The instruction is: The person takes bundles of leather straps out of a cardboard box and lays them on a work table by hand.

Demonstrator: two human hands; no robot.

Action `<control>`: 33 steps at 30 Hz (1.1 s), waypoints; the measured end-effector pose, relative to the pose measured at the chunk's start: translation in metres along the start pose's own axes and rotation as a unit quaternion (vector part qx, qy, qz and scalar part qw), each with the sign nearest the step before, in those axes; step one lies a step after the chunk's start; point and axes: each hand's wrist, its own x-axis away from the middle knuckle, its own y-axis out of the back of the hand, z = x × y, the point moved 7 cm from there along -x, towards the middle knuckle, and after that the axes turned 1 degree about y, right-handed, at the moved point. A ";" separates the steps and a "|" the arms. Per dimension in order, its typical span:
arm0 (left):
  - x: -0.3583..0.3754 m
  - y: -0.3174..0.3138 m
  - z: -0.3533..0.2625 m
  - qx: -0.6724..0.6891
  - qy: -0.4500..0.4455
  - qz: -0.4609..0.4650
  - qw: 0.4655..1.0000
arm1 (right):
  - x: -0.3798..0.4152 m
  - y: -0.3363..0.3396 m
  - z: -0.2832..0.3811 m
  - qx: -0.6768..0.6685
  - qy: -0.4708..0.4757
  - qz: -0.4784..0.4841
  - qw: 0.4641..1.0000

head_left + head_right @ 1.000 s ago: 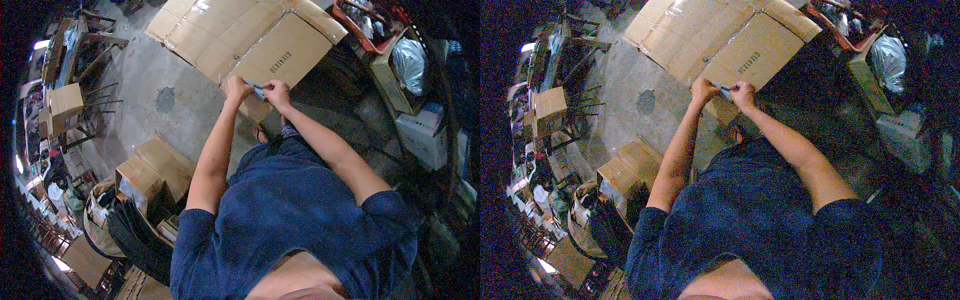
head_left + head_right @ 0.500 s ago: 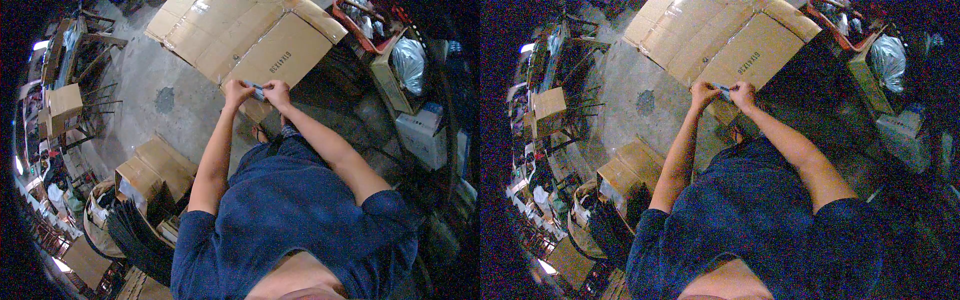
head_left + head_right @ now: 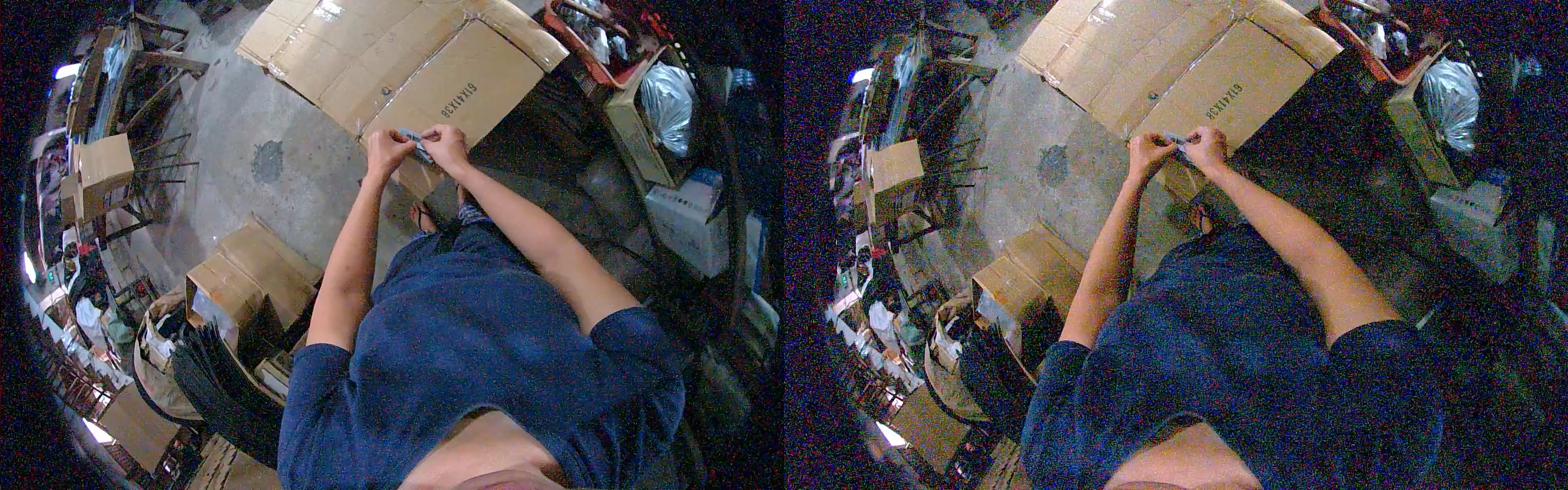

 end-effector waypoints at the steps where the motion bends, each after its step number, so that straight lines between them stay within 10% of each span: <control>1: 0.001 0.001 -0.001 0.002 -0.001 -0.002 1.000 | 0.000 -0.003 -0.006 -0.023 -0.020 0.014 0.999; 33: 0.010 0.024 0.000 0.071 -0.053 -0.052 0.995 | 0.011 -0.006 -0.016 -0.062 -0.040 -0.045 0.996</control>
